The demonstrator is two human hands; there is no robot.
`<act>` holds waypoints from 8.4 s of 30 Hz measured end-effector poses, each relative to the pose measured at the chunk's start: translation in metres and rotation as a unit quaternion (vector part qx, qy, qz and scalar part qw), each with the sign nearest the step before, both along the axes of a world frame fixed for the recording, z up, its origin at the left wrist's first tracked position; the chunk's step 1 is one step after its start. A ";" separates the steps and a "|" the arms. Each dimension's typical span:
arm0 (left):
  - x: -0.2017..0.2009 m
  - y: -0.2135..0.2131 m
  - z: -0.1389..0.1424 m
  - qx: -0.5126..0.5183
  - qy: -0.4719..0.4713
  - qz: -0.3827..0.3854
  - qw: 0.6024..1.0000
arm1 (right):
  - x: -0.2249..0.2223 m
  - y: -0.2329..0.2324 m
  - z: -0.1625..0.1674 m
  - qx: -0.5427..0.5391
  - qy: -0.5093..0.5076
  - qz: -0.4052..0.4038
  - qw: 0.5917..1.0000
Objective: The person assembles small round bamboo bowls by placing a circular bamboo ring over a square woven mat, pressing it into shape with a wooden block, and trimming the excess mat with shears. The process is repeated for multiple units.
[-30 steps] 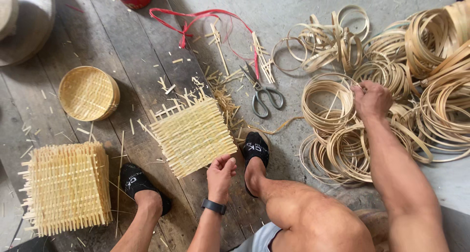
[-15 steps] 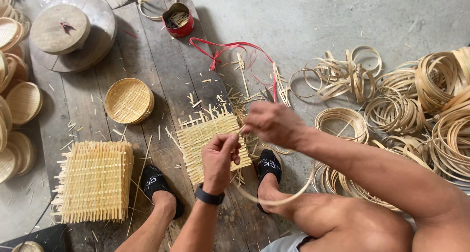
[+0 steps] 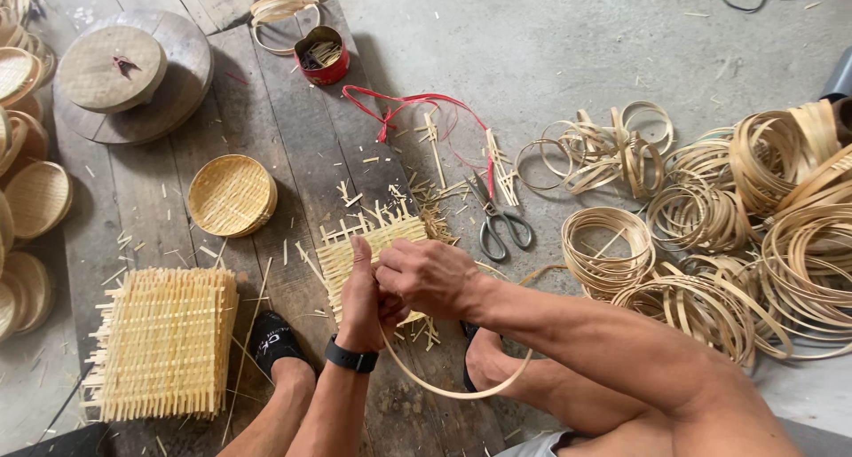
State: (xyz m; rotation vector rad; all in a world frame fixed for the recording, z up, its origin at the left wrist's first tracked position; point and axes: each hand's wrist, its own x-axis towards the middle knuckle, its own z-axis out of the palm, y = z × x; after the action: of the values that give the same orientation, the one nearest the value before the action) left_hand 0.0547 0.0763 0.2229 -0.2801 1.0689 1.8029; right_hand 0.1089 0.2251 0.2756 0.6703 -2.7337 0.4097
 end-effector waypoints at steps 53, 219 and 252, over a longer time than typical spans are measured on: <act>-0.067 -0.081 -0.239 -0.530 0.333 0.053 0.778 | -0.028 0.011 -0.288 -0.333 -0.228 -0.462 0.790; -0.010 0.025 -0.210 -0.545 0.555 -0.164 0.606 | -0.010 0.105 -0.285 0.060 -0.240 -0.284 0.926; -0.066 -0.008 -0.218 -0.300 0.711 -0.425 0.474 | -0.030 0.116 -0.328 0.159 -0.159 -0.238 0.945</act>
State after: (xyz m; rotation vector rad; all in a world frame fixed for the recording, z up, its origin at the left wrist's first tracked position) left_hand -0.0113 0.0687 0.0050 1.4321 2.3190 0.2598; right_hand 0.0786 0.3416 -0.0523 -0.0165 -3.1693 -0.0455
